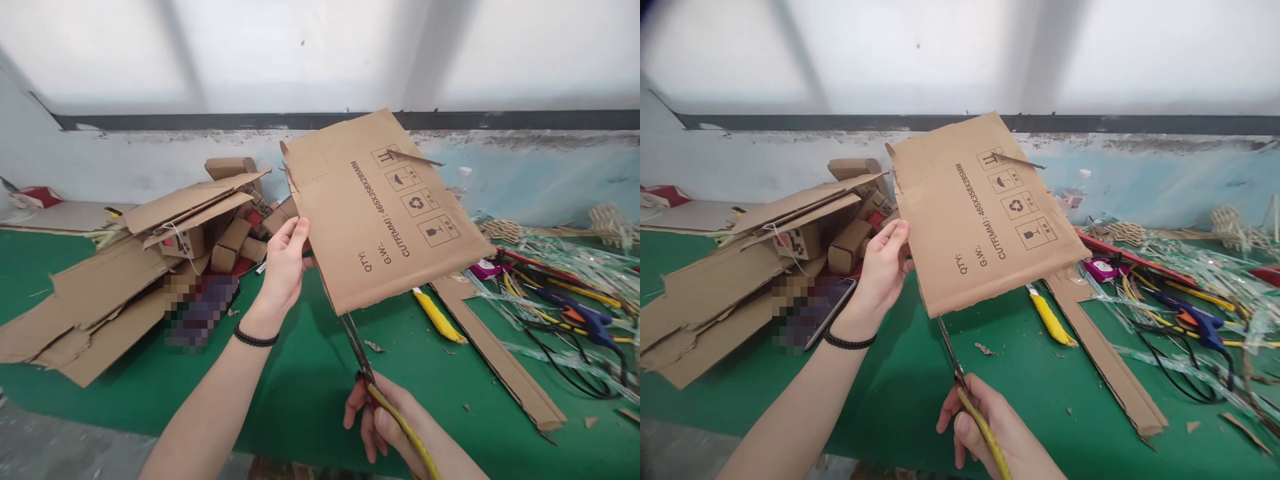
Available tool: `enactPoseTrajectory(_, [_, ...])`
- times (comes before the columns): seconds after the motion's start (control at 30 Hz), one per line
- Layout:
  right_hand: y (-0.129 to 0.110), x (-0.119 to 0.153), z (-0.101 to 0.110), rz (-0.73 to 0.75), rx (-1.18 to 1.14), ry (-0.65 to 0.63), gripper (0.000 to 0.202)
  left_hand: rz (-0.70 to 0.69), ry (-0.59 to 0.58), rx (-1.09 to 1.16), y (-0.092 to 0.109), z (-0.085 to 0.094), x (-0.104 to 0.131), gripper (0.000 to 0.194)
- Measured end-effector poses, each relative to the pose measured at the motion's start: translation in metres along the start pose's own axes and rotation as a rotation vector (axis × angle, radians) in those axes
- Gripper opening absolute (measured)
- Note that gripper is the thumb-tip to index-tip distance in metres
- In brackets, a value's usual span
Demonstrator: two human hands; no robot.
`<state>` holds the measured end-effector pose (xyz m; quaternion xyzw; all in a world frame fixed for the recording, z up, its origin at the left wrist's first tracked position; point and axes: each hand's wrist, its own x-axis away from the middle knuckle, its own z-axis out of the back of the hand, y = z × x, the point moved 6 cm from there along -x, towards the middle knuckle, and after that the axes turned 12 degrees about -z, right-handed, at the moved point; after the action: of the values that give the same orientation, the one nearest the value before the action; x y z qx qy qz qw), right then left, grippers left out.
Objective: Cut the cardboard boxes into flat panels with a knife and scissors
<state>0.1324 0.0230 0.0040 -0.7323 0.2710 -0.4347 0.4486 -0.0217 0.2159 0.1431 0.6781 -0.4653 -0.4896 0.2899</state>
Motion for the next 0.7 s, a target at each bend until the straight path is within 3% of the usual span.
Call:
enactPoseTrajectory(0.17, [-0.015, -0.004, -0.001, 0.049, -0.011, 0.027, 0.064, 0.001, -0.032, -0.031, -0.007, -0.004, 0.007, 0.028])
enactPoseTrajectory(0.33, [-0.004, -0.013, -0.001, 0.071, -0.072, 0.026, 0.056, -0.004, -0.023, -0.045, -0.009, -0.001, 0.009, 0.030])
enactPoseTrajectory(0.7, [-0.005, -0.017, -0.005, 0.044, -0.054, 0.044, 0.061, 0.004, -0.014, -0.023, -0.009, 0.003, 0.012, 0.030])
